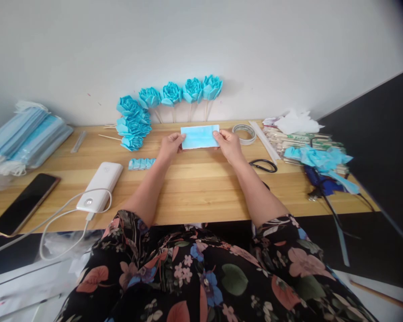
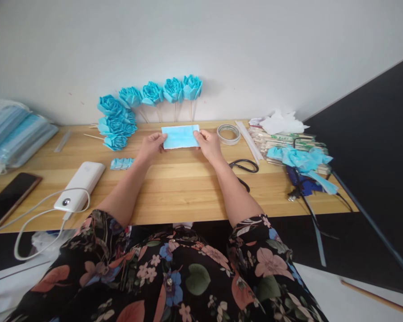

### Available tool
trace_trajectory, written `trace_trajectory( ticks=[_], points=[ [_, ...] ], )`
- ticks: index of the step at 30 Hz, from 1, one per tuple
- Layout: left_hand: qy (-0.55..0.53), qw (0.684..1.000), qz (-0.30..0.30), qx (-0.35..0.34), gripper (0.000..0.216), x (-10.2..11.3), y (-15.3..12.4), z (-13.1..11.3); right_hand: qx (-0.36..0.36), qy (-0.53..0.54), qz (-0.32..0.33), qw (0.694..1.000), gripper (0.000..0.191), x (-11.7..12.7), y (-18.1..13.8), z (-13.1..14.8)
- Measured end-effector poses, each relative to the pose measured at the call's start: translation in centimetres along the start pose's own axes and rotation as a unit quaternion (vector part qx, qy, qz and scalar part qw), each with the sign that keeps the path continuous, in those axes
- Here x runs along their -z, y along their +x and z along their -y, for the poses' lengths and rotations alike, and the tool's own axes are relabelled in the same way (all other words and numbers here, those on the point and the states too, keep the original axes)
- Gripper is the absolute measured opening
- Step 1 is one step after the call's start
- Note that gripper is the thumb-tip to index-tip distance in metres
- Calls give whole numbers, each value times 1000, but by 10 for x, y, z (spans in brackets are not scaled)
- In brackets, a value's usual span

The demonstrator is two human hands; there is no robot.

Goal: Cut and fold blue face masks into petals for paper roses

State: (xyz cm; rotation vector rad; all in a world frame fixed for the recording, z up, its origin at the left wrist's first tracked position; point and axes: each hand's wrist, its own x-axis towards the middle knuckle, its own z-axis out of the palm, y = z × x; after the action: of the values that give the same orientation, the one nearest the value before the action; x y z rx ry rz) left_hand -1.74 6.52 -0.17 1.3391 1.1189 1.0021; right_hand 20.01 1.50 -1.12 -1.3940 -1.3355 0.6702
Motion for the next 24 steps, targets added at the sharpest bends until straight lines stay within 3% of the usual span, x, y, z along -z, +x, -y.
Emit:
trace_trajectory(
  ticks=[13, 19, 21, 24],
  points=[
    [37, 999, -6, -13, 17, -3, -1, 1, -51, 46, -14, 998, 31, -2, 2, -3],
    [147, 988, -47, -16, 16, 11, 14, 2, -32, 11, -5, 999, 43, -4, 1, -6],
    [218, 975, -16, -36, 23, 19, 14, -4, -21, -2, -28, 999, 48, -3, 2, -6],
    [300, 947, 101, -49, 31, 30, 2, -13, -27, 27, -85, 996, 50, -1, 5, -6]
  ],
)
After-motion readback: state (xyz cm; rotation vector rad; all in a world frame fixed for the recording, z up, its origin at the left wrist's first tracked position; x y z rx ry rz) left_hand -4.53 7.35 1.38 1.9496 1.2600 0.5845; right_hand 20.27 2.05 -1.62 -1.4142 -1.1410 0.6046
